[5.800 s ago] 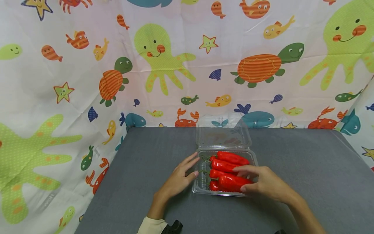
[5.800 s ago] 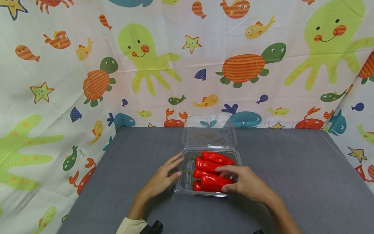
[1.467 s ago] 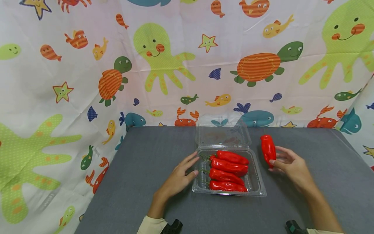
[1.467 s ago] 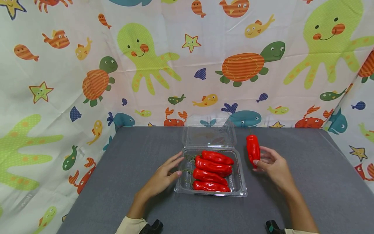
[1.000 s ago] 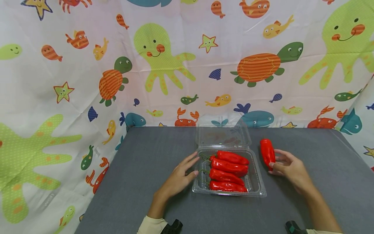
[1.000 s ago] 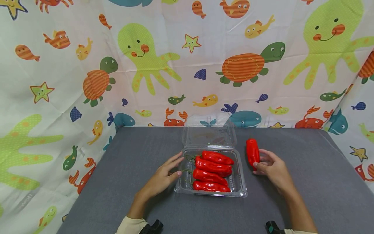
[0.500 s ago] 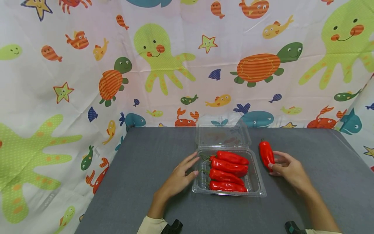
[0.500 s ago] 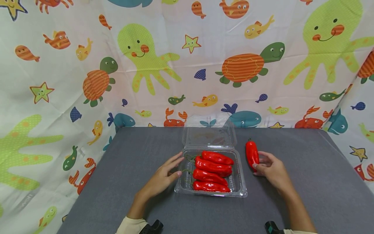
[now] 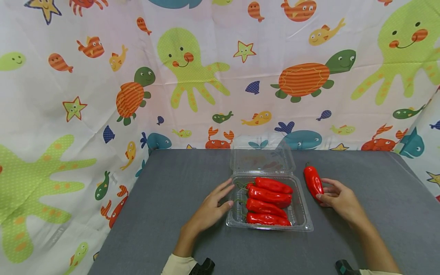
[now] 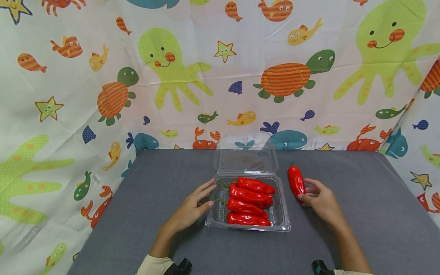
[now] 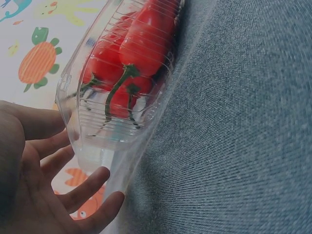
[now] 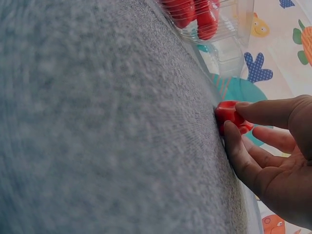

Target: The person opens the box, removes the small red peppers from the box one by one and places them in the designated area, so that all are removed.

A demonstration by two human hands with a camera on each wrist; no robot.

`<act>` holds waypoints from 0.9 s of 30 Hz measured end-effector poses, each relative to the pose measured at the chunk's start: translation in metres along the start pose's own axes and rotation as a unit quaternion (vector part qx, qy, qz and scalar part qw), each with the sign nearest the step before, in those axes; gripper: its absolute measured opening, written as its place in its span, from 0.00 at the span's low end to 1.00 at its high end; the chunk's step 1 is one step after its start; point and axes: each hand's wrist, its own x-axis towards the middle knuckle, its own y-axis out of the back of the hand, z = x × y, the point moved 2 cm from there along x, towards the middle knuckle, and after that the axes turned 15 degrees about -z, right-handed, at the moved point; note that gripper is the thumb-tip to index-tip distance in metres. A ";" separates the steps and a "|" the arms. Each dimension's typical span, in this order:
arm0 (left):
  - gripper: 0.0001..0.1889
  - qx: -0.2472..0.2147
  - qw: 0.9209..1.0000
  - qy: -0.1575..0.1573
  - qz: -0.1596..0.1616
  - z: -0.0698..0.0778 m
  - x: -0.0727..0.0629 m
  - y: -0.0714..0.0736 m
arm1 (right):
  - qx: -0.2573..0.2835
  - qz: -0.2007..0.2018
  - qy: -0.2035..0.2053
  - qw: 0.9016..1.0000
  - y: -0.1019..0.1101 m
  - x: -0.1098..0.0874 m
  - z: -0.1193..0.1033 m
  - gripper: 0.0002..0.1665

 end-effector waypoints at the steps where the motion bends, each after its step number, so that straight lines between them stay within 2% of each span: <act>1: 0.30 0.000 1.000 0.000 0.000 0.000 0.000 0.000 | -0.003 0.000 -0.001 1.000 0.000 0.000 0.000 0.45; 12: 0.30 -0.001 1.000 0.007 -0.001 0.000 -0.001 0.000 | -0.027 -0.001 0.007 1.000 0.004 -0.002 -0.003 0.43; 21: 0.31 0.000 1.000 0.008 -0.004 -0.001 0.000 0.000 | -0.086 0.037 0.003 0.996 0.012 -0.007 -0.010 0.42; 27: 0.31 -0.006 1.000 -0.005 -0.003 0.001 -0.001 0.000 | -0.099 0.069 0.026 0.992 0.008 -0.012 -0.026 0.41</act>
